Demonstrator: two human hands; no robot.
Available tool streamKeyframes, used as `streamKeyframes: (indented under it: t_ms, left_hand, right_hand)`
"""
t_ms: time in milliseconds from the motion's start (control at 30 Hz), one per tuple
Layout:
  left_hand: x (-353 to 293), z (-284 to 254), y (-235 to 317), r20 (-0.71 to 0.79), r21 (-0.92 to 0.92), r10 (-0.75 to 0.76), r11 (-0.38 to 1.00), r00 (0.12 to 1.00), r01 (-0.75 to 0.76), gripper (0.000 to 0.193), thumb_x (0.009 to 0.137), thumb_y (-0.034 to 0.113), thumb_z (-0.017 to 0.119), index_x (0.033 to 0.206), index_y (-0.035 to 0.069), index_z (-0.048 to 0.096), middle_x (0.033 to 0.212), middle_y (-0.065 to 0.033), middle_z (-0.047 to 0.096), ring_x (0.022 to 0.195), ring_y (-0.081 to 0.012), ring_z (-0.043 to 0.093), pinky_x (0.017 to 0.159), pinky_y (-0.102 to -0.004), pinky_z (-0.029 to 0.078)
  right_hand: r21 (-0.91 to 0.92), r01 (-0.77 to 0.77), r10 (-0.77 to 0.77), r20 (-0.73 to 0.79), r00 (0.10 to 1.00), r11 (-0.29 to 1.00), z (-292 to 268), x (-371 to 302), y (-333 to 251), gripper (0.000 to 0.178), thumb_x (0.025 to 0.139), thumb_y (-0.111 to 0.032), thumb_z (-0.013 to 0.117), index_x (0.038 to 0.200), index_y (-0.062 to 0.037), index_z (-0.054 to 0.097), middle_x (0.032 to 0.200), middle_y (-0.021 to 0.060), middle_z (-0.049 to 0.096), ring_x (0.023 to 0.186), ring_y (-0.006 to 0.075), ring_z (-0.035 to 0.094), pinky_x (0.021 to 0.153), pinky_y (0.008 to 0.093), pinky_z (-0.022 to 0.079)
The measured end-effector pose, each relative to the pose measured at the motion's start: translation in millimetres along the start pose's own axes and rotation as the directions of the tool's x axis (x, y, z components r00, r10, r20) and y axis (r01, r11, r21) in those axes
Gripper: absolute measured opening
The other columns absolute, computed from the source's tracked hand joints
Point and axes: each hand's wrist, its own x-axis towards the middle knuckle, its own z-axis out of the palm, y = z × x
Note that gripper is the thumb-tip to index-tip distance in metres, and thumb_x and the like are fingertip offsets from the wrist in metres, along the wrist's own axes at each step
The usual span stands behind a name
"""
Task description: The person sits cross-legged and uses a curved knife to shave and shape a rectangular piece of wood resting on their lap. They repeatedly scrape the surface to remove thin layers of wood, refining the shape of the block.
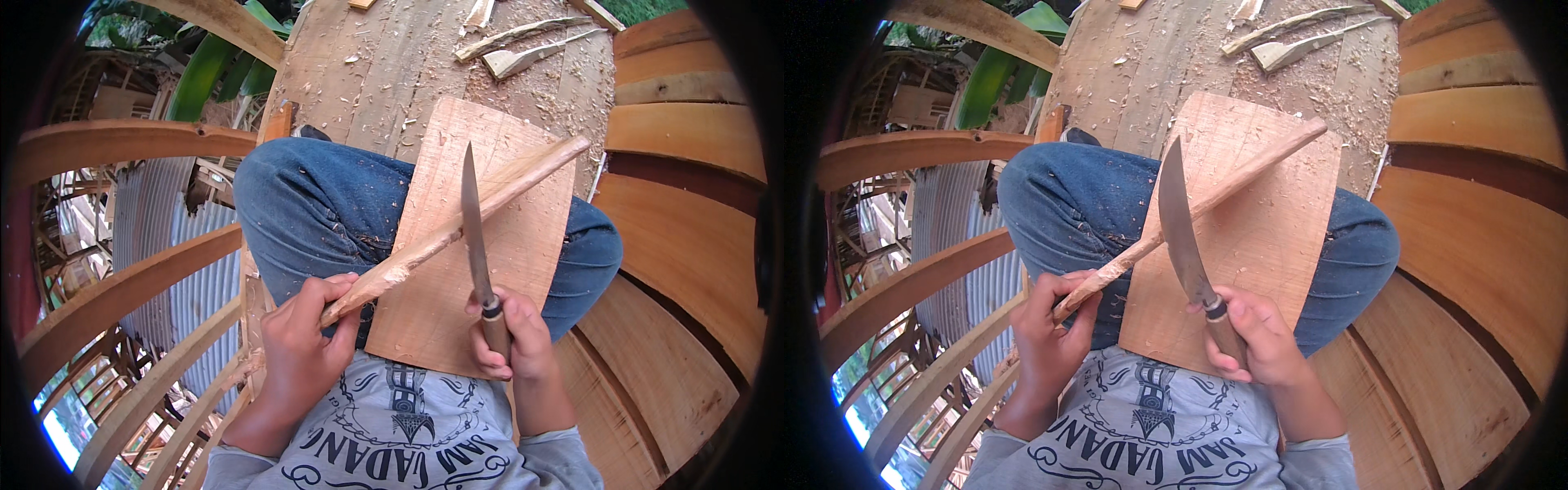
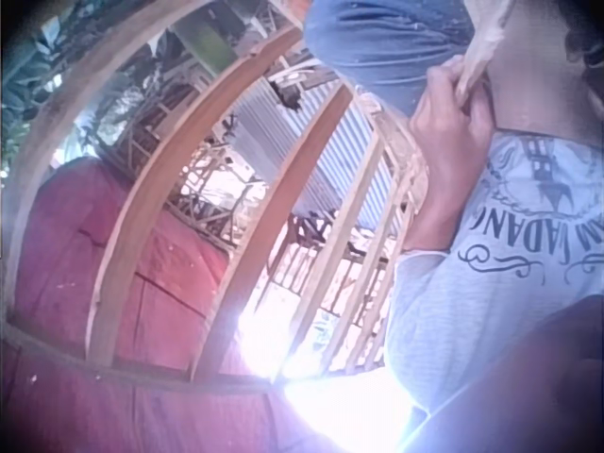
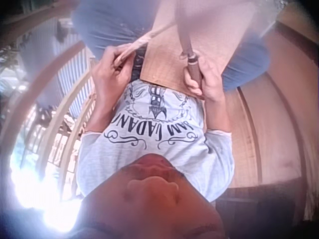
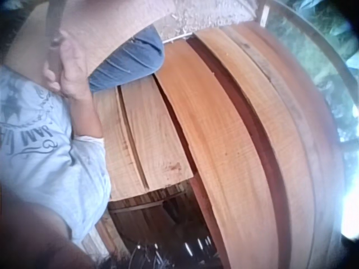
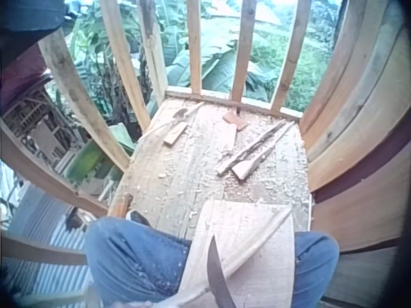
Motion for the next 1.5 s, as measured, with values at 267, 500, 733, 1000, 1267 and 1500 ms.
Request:
streamKeyframes:
  t_ms: [267, 500, 733, 1000, 1267, 1500]
  left_hand:
    - [0, 0, 2, 0.001, 0.007, -0.006, 1.0, 1.0, 0.006, 0.015, 0.079, -0.005, 0.07, 0.086, -0.002, 0.057, 0.092, -0.0169, 0.071, 0.085, -0.0209, 0.071, 0.073, -0.0274, 0.053]
    - [-2, 0, 2, 0.003, 0.016, 0.009, 1.0, 1.0, -0.009, 0.015, 0.08, -0.005, 0.069, 0.087, -0.002, 0.056, 0.093, -0.0172, 0.071, 0.084, -0.0204, 0.07, 0.073, -0.0268, 0.053]
    - [-3, 1, 3, -0.015, 0.054, 0.013, 0.998, 1.0, -0.012, 0.015, 0.08, -0.005, 0.069, 0.086, -0.001, 0.055, 0.092, -0.0173, 0.071, 0.083, -0.0211, 0.071, 0.071, -0.0273, 0.053]
    - [-3, 2, 5, -0.022, 0.071, 0.035, 0.997, 0.999, -0.033, 0.015, 0.081, -0.005, 0.069, 0.086, -0.001, 0.055, 0.091, -0.0158, 0.071, 0.081, -0.0215, 0.071, 0.07, -0.0278, 0.053]
    - [-1, -2, 0, -0.017, 0.028, -0.011, 1.0, 1.0, 0.011, 0.015, 0.081, -0.004, 0.069, 0.087, -0.001, 0.055, 0.091, -0.0159, 0.071, 0.082, -0.0215, 0.071, 0.071, -0.0278, 0.053]
    - [-1, -1, 1, -0.001, 0.029, -0.023, 0.999, 1.0, 0.023, 0.016, 0.081, -0.003, 0.07, 0.088, -0.001, 0.055, 0.091, -0.0154, 0.071, 0.083, -0.0206, 0.07, 0.072, -0.0279, 0.053]
  right_hand:
    - [-0.529, 0.291, -0.533, -0.391, 0.751, 0.797, 6, -2, 1, 0.035, 0.103, -0.031, 0.039, 0.117, -0.0009, 0.052, 0.055, 0.004, 0.048, 0.041, 0.0087, 0.043, 0.038, 0.0228, 0.036]
    - [-0.718, 0.152, -0.443, -0.236, 0.865, 0.679, 13, -3, 7, 0.028, 0.097, -0.009, 0.047, 0.121, 0.0034, 0.055, 0.067, 0.002, 0.053, 0.056, 0.0081, 0.051, 0.052, 0.0235, 0.041]
    - [-0.91, 0.058, -0.526, -0.184, 0.83, 0.41, 17, 0, -8, 0.025, 0.094, -0.007, 0.052, 0.118, -0.0002, 0.056, 0.071, 0.0096, 0.056, 0.058, 0.0142, 0.057, 0.056, 0.0286, 0.045]
    - [-0.923, -0.013, -0.567, -0.247, 0.786, 0.383, 34, 4, -7, 0.015, 0.094, -0.008, 0.052, 0.106, -0.0009, 0.057, 0.07, 0.0123, 0.055, 0.061, 0.0202, 0.058, 0.06, 0.0305, 0.046]
    - [-0.628, 0.033, -0.263, -0.277, 0.924, 0.778, 23, -6, -4, 0.032, 0.1, -0.03, 0.047, 0.097, 0.0004, 0.058, 0.063, 0.0035, 0.051, 0.055, 0.01, 0.05, 0.049, 0.0249, 0.038]
    - [-0.764, 0.106, -0.543, -0.347, 0.765, 0.637, 7, -18, -10, 0.026, 0.098, -0.026, 0.054, 0.098, -0.0005, 0.059, 0.07, 0.0018, 0.055, 0.054, 0.0056, 0.048, 0.047, 0.0207, 0.036]
